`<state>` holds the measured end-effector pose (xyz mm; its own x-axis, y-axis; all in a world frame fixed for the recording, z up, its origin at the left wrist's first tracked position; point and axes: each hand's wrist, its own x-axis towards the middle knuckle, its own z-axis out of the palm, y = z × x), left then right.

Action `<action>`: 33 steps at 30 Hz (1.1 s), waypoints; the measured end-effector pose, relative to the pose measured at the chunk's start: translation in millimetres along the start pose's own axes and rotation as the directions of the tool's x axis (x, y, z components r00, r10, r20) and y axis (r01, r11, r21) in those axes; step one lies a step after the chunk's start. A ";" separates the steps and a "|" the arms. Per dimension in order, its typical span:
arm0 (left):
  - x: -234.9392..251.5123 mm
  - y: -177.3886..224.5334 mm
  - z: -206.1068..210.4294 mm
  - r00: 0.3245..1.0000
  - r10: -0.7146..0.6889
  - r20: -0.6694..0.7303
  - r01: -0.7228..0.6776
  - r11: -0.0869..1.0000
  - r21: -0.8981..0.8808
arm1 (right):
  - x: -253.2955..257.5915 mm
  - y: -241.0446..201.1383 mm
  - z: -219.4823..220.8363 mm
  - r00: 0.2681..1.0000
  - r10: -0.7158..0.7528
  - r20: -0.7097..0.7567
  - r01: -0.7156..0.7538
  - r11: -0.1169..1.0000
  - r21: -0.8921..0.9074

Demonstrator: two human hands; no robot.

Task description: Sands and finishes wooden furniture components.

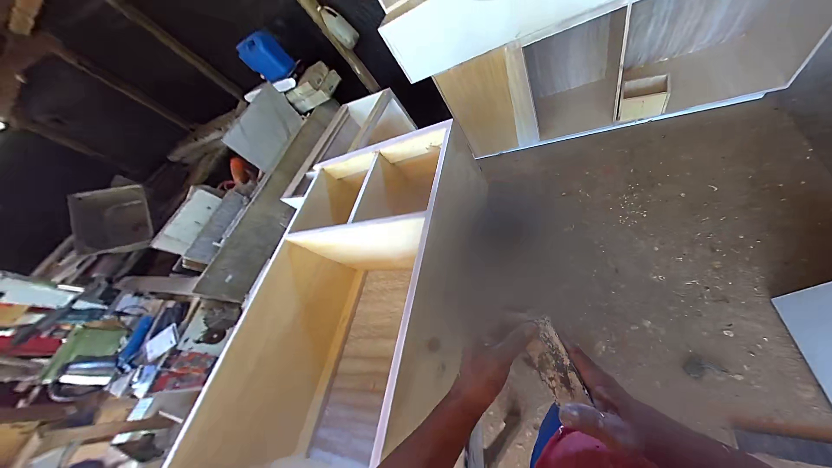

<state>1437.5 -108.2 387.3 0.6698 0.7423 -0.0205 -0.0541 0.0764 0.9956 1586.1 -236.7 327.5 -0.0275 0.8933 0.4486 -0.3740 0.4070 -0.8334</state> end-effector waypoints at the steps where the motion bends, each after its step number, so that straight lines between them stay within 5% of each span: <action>1: 21.6 0.5 -3.6 0.999 -0.007 -0.039 0.006 1.000 -0.027 | 20.3 5.4 -9.3 0.999 -0.040 -0.015 0.040 0.999 -0.014; 6: 129.8 16.0 -34.4 0.985 -0.113 -0.127 0.112 0.994 -0.015 | 123.3 38.8 -48.3 0.961 -0.112 -0.251 0.092 0.992 -0.090; 9: 194.5 37.7 -74.6 0.988 -0.068 -0.142 0.114 0.929 0.353 | 177.7 60.1 -86.8 0.922 -0.038 -0.385 0.005 0.996 -0.088; 13: 276.5 52.4 -151.7 0.969 0.109 -0.220 0.102 0.637 0.764 | 253.3 114.6 -165.9 0.892 0.058 -0.448 -0.180 0.955 -0.235; 17: 342.9 35.8 -199.0 0.905 -0.153 -0.396 0.420 0.456 0.785 | 334.5 175.1 -214.1 0.884 0.238 -0.402 -0.367 0.887 -0.281; 20: 363.8 23.6 -205.7 0.859 -0.278 -0.430 0.510 0.403 0.760 | 392.6 216.0 -221.7 0.842 0.331 -0.426 -0.475 0.829 -0.295; 27: 354.5 17.9 -206.3 0.870 -0.240 -0.431 0.487 0.551 0.677 | 448.3 323.5 -182.9 0.816 -0.019 -0.578 -0.269 0.872 -0.409; 33: 351.6 16.4 -201.5 0.863 -0.209 -0.460 0.487 0.586 0.648 | 482.4 283.8 -178.9 0.807 -0.277 -0.521 -0.073 0.829 -0.554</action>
<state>1522.9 288.1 378.1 0.2488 0.9308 -0.2679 0.7741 -0.0248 0.6325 1632.5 343.9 249.6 0.5645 0.7079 0.4245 0.2054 0.3776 -0.9029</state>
